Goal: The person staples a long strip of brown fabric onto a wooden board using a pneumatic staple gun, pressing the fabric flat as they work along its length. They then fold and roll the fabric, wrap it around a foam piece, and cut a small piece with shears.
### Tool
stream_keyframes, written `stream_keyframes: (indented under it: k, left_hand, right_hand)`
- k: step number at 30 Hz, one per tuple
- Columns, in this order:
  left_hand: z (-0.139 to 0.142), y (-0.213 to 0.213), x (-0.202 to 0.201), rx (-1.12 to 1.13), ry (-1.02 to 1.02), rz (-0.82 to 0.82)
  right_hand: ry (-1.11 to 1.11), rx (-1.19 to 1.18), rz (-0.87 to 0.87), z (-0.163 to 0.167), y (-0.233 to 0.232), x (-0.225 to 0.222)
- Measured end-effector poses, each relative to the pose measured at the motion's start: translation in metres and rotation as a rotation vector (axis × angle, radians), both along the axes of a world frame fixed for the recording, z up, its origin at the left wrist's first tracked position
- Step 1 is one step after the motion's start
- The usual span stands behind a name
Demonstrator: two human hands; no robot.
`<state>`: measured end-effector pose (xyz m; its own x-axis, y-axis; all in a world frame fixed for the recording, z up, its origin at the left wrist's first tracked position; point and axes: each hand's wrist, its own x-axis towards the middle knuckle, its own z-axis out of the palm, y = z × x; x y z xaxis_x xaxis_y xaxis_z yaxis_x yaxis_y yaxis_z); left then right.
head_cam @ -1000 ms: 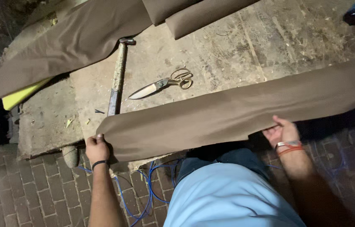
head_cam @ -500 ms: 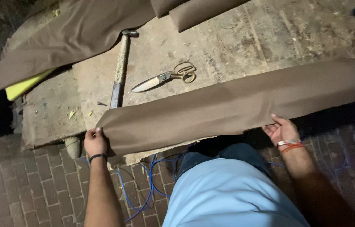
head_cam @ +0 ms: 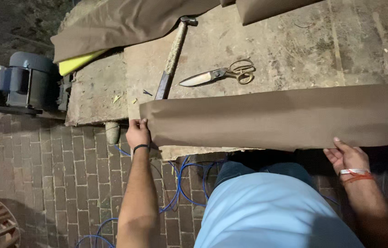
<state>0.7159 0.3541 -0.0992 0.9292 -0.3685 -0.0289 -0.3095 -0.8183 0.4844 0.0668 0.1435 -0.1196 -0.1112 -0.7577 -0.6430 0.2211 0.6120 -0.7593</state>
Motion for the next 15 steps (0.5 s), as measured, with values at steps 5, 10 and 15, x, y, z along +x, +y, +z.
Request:
stream_keyframes:
  k: [5, 10, 15]
  left_hand:
    - [0.011, 0.006, 0.001, -0.012, -0.019, 0.051]
    - [0.017, -0.003, -0.002, 0.247, -0.022, -0.013]
    - [0.013, -0.012, -0.082, 0.081, -0.305, -0.120]
  right_hand:
    - [-0.060, -0.041, 0.042, -0.002, -0.002, -0.008]
    - [0.005, 0.128, 0.040, 0.001, 0.005, -0.020]
    - [-0.177, 0.124, 0.001, -0.005, -0.004, -0.065]
